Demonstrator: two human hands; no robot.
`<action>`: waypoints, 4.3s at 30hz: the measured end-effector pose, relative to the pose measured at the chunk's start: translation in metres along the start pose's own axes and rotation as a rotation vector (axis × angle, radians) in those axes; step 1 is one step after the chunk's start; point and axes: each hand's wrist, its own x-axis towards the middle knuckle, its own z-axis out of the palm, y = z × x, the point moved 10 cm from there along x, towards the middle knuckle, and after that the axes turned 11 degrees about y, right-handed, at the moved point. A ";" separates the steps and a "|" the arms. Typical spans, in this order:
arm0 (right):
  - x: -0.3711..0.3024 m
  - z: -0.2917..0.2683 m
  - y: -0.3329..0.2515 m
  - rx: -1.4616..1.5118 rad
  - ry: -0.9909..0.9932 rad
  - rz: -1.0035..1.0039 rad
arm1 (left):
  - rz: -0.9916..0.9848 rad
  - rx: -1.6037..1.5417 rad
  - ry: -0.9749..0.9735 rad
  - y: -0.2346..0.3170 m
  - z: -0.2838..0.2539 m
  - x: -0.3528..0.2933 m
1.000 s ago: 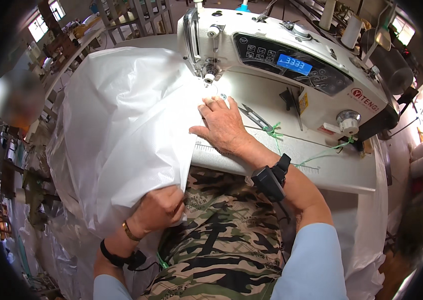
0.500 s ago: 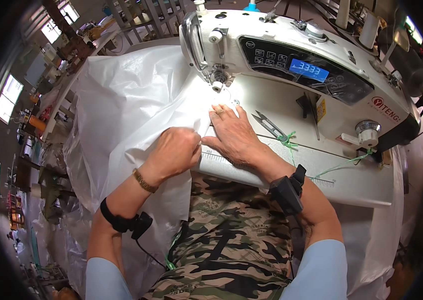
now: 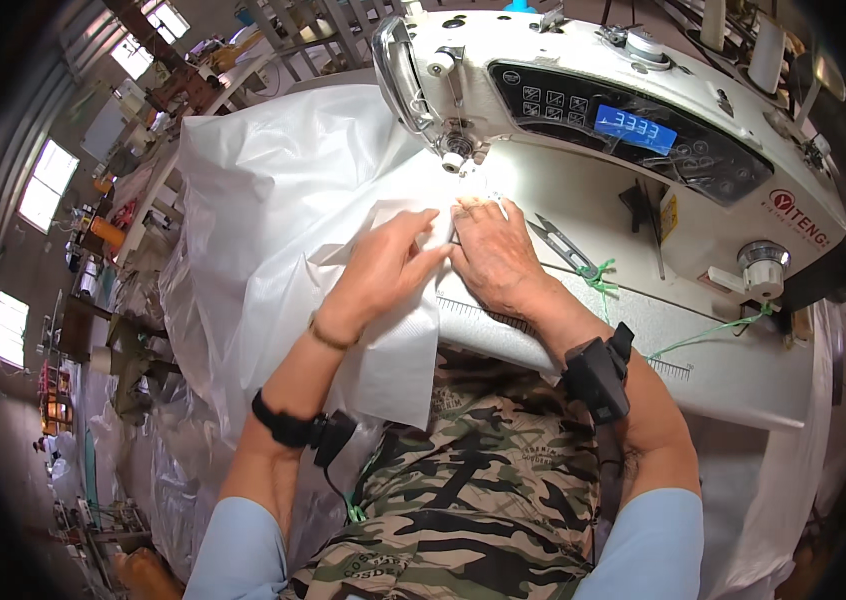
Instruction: Sewing large white plastic sheets using an industrial sewing machine.
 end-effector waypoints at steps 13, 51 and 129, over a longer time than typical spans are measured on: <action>-0.013 -0.015 -0.021 0.017 0.207 -0.010 | 0.014 -0.034 0.288 -0.112 -0.097 -0.078; -0.147 -0.053 -0.068 0.601 0.017 0.456 | -0.323 -0.476 0.138 -0.111 -0.101 -0.079; -0.260 -0.001 -0.152 1.601 -0.536 0.771 | -0.621 -0.367 -0.291 0.027 -0.017 -0.285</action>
